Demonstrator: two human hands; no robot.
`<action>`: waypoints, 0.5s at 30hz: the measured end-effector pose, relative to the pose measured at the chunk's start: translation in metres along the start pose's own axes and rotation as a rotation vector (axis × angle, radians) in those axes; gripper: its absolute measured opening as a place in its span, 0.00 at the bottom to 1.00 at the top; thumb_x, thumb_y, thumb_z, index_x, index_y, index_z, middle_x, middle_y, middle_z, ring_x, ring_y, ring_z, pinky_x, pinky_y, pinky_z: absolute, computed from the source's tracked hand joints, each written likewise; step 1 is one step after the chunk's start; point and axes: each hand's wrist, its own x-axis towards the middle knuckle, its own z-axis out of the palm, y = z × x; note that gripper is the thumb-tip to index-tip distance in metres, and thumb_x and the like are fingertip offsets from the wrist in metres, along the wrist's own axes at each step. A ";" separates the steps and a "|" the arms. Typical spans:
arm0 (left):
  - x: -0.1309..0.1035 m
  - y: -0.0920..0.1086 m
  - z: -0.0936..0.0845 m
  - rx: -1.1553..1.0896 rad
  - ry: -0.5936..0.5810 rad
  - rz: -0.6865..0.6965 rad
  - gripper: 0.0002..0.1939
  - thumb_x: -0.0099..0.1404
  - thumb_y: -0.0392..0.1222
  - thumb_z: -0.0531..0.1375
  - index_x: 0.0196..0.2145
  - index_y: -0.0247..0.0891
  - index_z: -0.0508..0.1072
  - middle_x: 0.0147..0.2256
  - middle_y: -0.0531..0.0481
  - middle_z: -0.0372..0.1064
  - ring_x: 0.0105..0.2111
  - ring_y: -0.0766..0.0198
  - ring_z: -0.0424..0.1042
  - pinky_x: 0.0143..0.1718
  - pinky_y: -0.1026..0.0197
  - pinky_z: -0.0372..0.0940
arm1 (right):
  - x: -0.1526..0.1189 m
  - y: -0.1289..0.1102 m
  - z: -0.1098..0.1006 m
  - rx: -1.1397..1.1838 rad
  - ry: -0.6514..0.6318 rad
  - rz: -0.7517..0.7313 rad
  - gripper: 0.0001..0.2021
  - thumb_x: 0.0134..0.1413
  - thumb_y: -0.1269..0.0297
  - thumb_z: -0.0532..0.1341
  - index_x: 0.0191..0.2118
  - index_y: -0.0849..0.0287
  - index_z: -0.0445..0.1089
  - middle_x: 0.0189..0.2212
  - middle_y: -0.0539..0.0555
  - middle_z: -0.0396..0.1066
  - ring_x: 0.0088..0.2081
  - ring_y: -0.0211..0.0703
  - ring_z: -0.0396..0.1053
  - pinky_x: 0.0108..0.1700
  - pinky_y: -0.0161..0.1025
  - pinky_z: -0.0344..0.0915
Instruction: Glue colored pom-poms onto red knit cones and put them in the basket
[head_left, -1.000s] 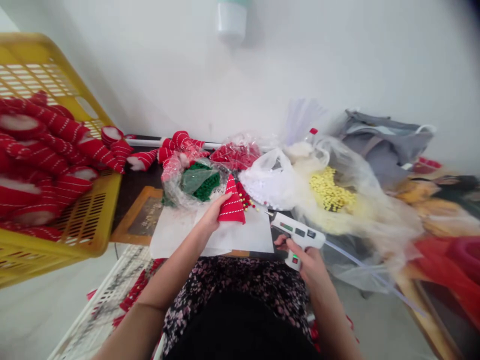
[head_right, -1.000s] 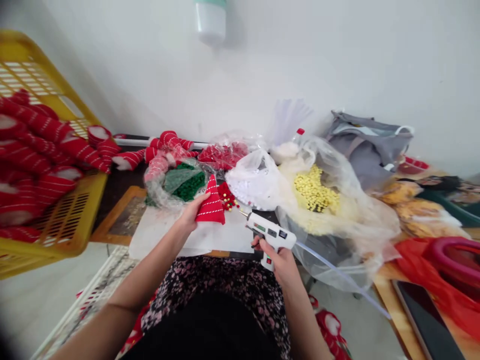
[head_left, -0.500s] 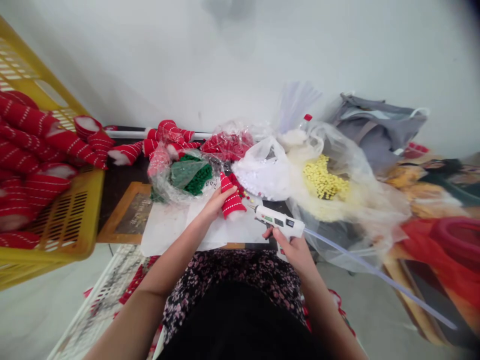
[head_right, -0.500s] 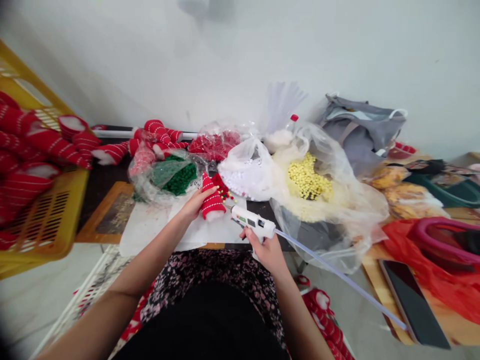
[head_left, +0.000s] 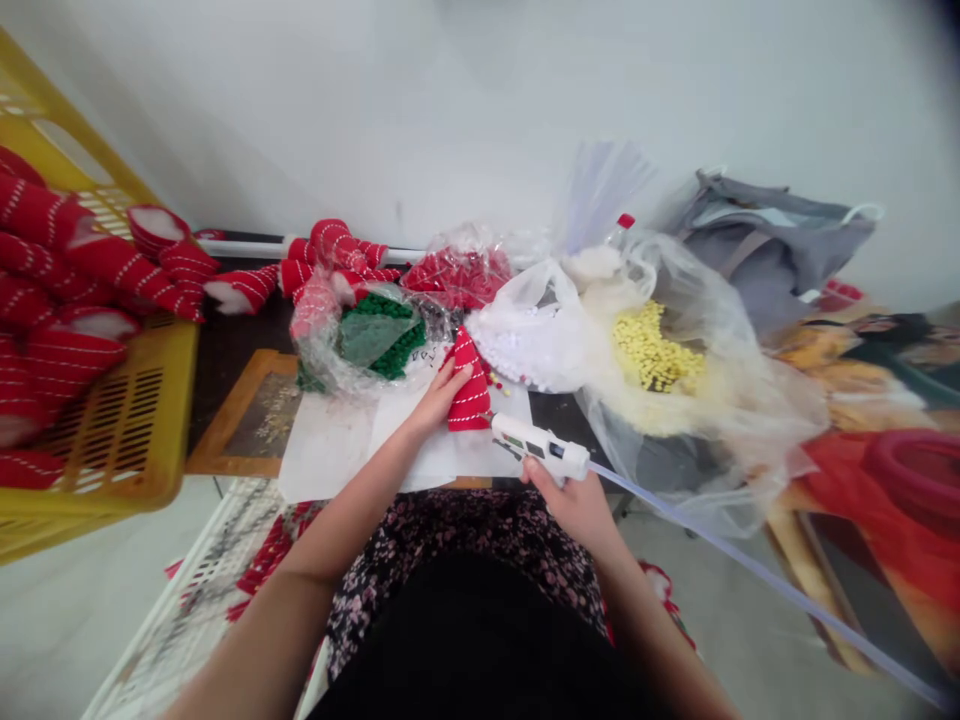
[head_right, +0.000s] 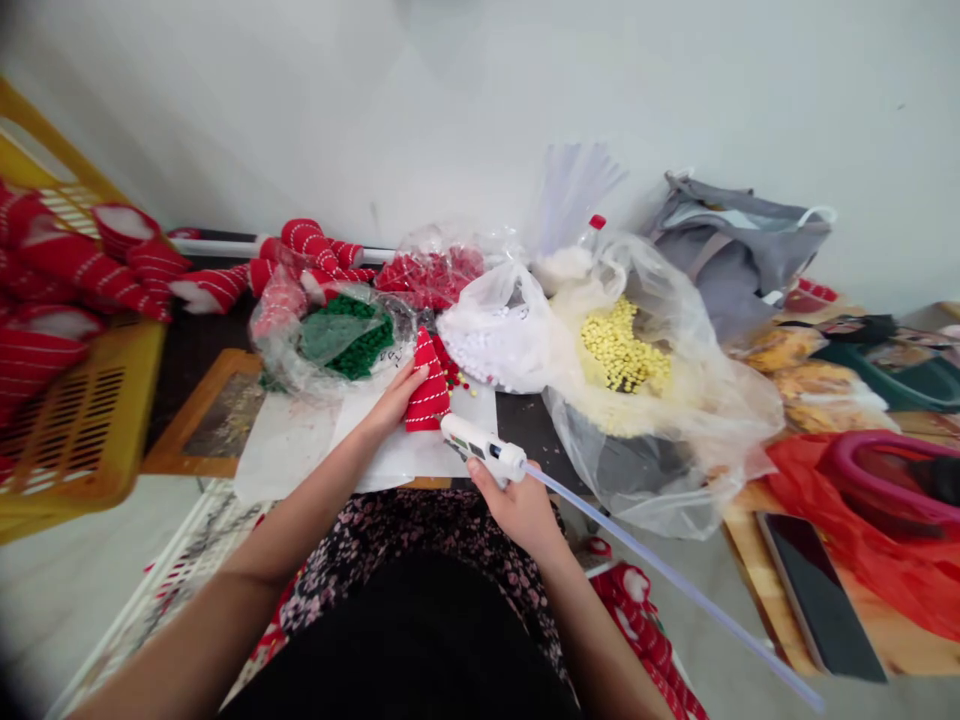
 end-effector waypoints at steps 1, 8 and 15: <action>0.000 0.000 0.000 -0.002 0.001 0.005 0.28 0.64 0.53 0.71 0.59 0.44 0.75 0.48 0.43 0.81 0.41 0.53 0.82 0.44 0.54 0.77 | 0.000 -0.001 0.000 0.000 0.001 0.005 0.17 0.64 0.53 0.61 0.25 0.55 0.72 0.25 0.56 0.78 0.30 0.49 0.78 0.38 0.39 0.76; 0.000 -0.001 0.002 0.015 -0.024 0.037 0.28 0.64 0.53 0.70 0.59 0.44 0.75 0.50 0.44 0.81 0.43 0.52 0.81 0.45 0.53 0.77 | 0.000 -0.005 -0.002 -0.010 -0.014 0.041 0.17 0.63 0.53 0.62 0.24 0.54 0.71 0.25 0.56 0.78 0.29 0.48 0.78 0.36 0.39 0.76; -0.002 0.001 0.004 0.001 -0.011 0.021 0.28 0.64 0.52 0.71 0.59 0.45 0.75 0.48 0.44 0.80 0.42 0.53 0.81 0.45 0.53 0.77 | 0.002 -0.008 -0.003 -0.020 -0.030 0.035 0.20 0.64 0.52 0.61 0.23 0.54 0.70 0.22 0.54 0.76 0.29 0.46 0.77 0.38 0.38 0.76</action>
